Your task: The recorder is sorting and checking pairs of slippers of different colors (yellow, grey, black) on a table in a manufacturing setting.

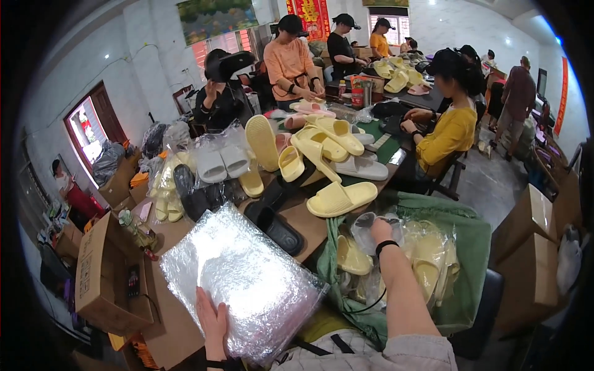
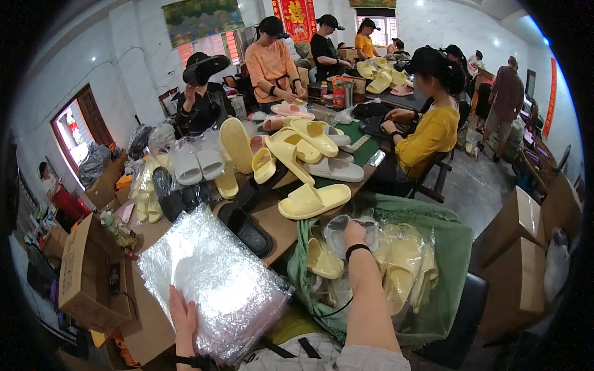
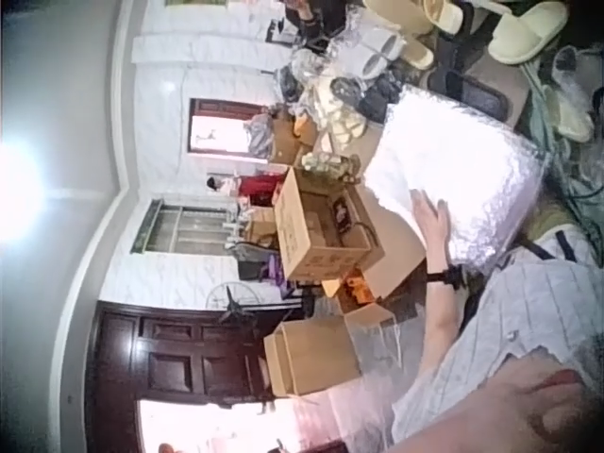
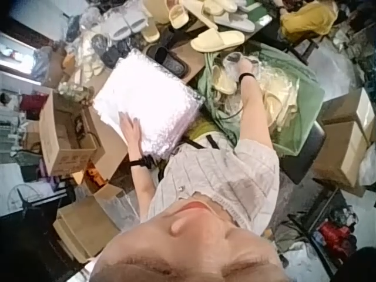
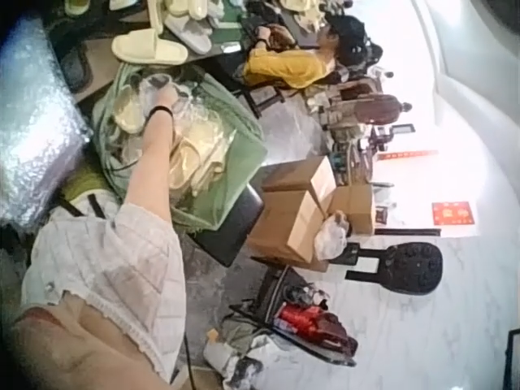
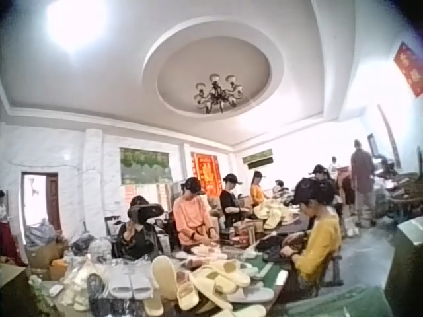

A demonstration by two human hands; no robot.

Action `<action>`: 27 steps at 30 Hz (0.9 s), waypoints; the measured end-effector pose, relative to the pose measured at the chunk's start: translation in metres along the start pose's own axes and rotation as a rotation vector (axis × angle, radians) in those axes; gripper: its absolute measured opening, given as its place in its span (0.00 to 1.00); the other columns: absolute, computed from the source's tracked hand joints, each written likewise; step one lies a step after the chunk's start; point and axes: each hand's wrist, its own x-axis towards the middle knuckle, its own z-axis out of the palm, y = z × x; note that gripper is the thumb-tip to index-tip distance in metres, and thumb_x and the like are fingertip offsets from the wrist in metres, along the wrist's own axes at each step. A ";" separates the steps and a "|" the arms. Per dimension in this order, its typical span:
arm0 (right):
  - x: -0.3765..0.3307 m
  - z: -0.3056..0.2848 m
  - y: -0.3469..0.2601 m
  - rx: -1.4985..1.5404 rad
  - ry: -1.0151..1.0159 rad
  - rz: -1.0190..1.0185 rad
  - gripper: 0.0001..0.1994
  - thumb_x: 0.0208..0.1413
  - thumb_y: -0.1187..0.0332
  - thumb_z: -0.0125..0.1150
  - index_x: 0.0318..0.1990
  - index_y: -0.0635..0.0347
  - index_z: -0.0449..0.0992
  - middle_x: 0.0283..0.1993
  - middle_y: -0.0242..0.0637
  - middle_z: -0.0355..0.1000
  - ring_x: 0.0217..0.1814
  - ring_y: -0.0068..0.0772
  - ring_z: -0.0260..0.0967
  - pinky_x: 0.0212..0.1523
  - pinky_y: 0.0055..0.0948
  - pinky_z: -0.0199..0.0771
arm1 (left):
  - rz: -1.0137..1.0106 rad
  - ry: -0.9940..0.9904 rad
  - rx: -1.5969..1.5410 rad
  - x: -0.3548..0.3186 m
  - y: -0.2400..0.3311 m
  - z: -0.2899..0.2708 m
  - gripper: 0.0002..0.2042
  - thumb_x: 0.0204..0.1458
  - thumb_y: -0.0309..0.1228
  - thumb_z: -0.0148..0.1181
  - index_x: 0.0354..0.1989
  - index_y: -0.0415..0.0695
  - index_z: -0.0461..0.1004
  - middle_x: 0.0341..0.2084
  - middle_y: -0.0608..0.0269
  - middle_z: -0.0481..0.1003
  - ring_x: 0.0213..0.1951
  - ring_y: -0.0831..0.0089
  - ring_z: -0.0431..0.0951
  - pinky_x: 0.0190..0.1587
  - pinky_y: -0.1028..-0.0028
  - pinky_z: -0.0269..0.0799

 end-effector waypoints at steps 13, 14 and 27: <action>-0.037 -0.093 -0.029 0.217 0.436 -0.379 0.15 0.53 0.71 0.61 0.50 0.61 0.72 0.44 0.47 0.73 0.49 0.52 0.71 0.50 0.46 0.72 | 0.044 0.040 -0.010 -0.004 -0.002 -0.007 0.42 0.54 0.37 0.61 0.72 0.33 0.46 0.70 0.35 0.52 0.71 0.42 0.52 0.72 0.52 0.43; -0.045 -0.109 -0.045 0.298 0.422 -0.454 0.15 0.52 0.72 0.62 0.48 0.61 0.73 0.45 0.47 0.72 0.49 0.52 0.70 0.50 0.46 0.72 | 0.066 0.033 0.005 -0.004 -0.002 -0.006 0.42 0.54 0.37 0.61 0.72 0.32 0.46 0.70 0.35 0.53 0.70 0.42 0.53 0.72 0.52 0.43; -0.086 -0.087 -0.306 0.143 0.120 -0.797 0.55 0.34 0.39 0.76 0.67 0.63 0.58 0.58 0.50 0.65 0.61 0.51 0.63 0.57 0.42 0.71 | 0.052 0.066 -0.011 0.002 0.007 -0.006 0.43 0.53 0.41 0.62 0.71 0.29 0.47 0.68 0.30 0.54 0.70 0.39 0.53 0.71 0.50 0.44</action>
